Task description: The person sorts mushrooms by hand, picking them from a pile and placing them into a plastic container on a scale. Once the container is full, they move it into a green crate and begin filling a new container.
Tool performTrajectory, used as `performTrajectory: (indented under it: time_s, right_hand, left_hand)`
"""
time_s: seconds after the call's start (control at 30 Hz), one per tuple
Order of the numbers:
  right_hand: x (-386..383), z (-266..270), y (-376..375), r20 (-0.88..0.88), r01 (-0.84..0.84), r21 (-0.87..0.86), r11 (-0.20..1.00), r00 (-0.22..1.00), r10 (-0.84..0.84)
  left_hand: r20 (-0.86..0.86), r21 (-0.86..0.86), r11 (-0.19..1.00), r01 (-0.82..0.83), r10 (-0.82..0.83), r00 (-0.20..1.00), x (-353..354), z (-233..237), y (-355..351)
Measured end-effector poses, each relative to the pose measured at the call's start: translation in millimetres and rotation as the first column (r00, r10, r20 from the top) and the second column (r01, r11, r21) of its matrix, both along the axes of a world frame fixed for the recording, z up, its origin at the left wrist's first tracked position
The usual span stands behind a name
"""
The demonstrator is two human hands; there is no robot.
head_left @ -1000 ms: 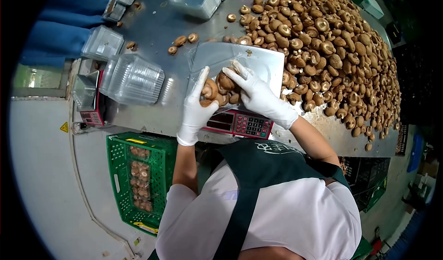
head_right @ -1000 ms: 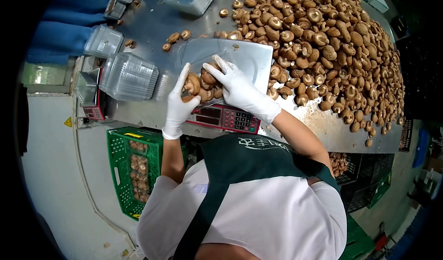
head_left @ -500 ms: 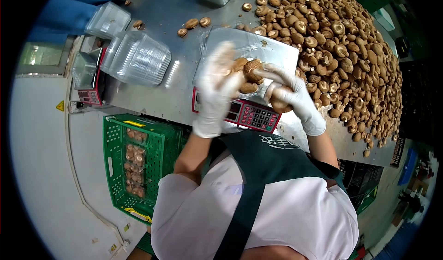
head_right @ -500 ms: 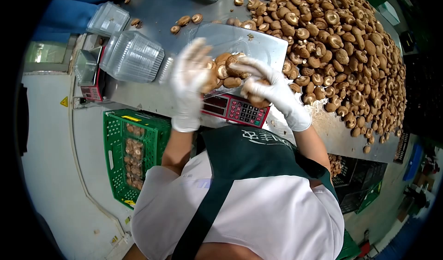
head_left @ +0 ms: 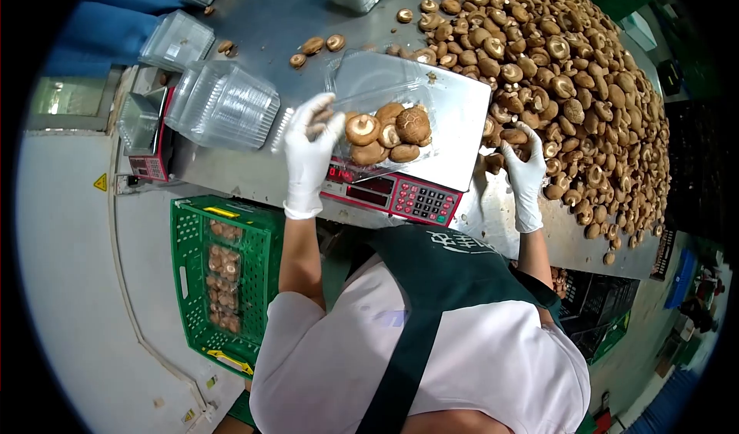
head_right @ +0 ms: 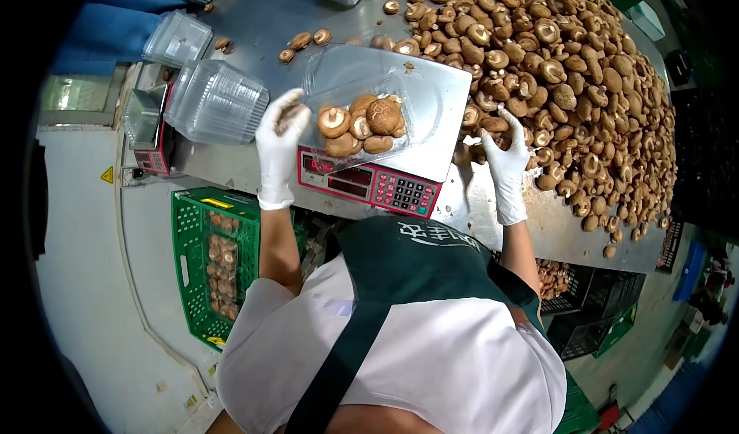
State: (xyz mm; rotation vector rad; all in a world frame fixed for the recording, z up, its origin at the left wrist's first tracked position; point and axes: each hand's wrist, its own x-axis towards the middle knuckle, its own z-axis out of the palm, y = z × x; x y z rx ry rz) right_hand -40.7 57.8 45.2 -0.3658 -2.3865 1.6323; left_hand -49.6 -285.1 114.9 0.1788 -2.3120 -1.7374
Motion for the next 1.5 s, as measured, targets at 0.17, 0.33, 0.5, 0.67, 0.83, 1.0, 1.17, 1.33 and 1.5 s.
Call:
performTrajectory:
  time_s: [0.17,0.33,0.5,0.67,0.83,1.0,1.17,1.33,1.5]
  right_hand:
    - [-21.1,40.0,-28.8,-0.067,-0.100,-0.028,0.995,0.993,0.098]
    - [-57.2,75.7,-90.1,-0.290,-0.397,0.206,0.895,0.848,0.443]
    - [-74.7,79.3,-136.4,0.000,-0.469,0.827,0.310,0.550,0.835]
    - [-94.9,67.2,-119.8,0.067,-0.668,0.677,0.310,0.475,0.877]
    - [-91.0,68.0,-83.5,-0.193,-0.565,0.437,0.700,0.701,0.686]
    - [-64.2,33.7,-28.6,-0.169,-0.272,0.242,0.931,0.933,0.317]
    - [-31.0,-32.2,11.9,-0.223,-0.092,0.647,0.757,0.927,0.303]
    - [-24.3,-57.7,17.7,-0.133,-0.104,0.803,0.588,0.929,0.345]
    - [-32.9,-51.0,21.9,-0.200,-0.031,0.708,0.706,0.949,0.242]
  left_hand:
    - [-0.164,-0.618,0.775,0.129,-0.288,0.943,5.8,-22.4,13.6]
    - [-0.221,-0.418,0.908,0.024,-0.127,0.967,14.9,-21.0,14.8]
    - [-0.191,-0.350,0.936,0.017,-0.089,0.978,24.0,-23.8,18.5]
    - [-0.122,-0.569,0.811,-0.136,0.080,0.989,27.9,-37.8,18.3]
    - [-0.260,-0.316,0.943,-0.109,0.025,0.965,21.9,-39.1,7.2]
    - [-0.212,-0.132,0.978,-0.161,0.130,0.968,7.8,-25.1,-17.2]
    - [0.111,0.155,0.971,-0.184,0.168,0.980,-26.1,-27.3,-46.5]
    - [0.290,0.325,0.938,-0.121,0.023,0.957,-71.7,-37.7,-47.2]
    - [0.246,0.620,0.783,-0.051,-0.132,0.960,-96.6,-46.2,-35.8]
